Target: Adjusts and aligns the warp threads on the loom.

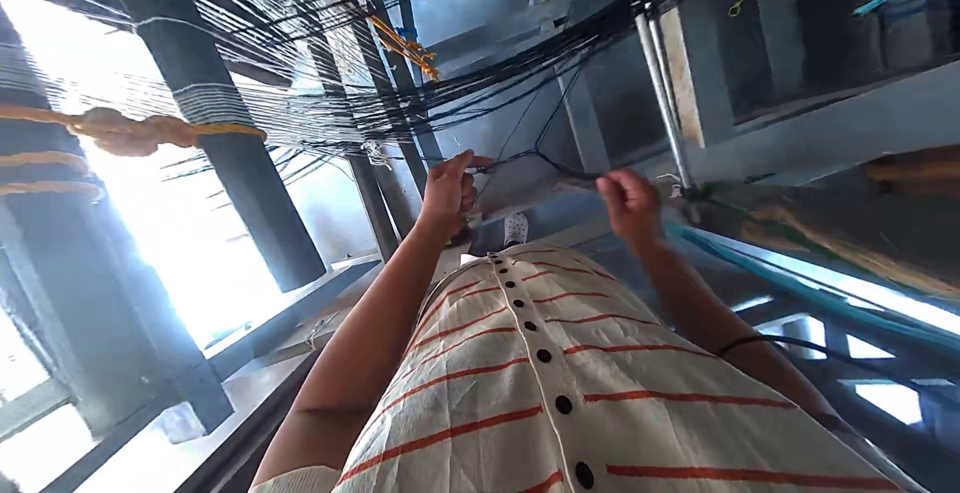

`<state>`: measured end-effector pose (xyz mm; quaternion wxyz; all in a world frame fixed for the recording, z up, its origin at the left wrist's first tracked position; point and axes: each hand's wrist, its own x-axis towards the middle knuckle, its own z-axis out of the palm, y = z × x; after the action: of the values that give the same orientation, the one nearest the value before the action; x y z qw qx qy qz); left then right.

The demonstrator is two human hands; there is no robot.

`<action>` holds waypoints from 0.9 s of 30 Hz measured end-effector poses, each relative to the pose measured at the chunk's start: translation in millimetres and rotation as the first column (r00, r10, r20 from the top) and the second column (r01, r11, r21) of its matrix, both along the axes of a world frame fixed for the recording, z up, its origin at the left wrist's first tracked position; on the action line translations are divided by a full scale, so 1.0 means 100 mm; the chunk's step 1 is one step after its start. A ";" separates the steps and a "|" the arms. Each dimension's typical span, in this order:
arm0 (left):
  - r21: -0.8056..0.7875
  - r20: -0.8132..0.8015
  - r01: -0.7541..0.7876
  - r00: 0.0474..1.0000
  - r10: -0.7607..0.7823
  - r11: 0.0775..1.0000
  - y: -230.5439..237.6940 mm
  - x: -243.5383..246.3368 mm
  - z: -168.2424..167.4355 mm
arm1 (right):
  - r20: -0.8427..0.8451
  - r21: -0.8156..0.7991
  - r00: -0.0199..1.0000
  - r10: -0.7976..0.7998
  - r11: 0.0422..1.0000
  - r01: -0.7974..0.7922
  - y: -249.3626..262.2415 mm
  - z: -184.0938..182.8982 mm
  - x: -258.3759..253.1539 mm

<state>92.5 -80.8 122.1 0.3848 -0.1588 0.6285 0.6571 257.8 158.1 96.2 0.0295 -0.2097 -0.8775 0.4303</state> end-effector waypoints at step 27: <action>-0.358 -0.658 0.321 0.579 -0.481 0.877 -0.46 0.51 0.18 | -0.425 -0.091 0.758 0.494 0.810 -0.579 -1.13 0.13 -0.67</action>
<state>144.0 -127.3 140.4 0.2227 0.2259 0.8102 0.4930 191.1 45.6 109.3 0.0512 0.1381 -0.8249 0.5458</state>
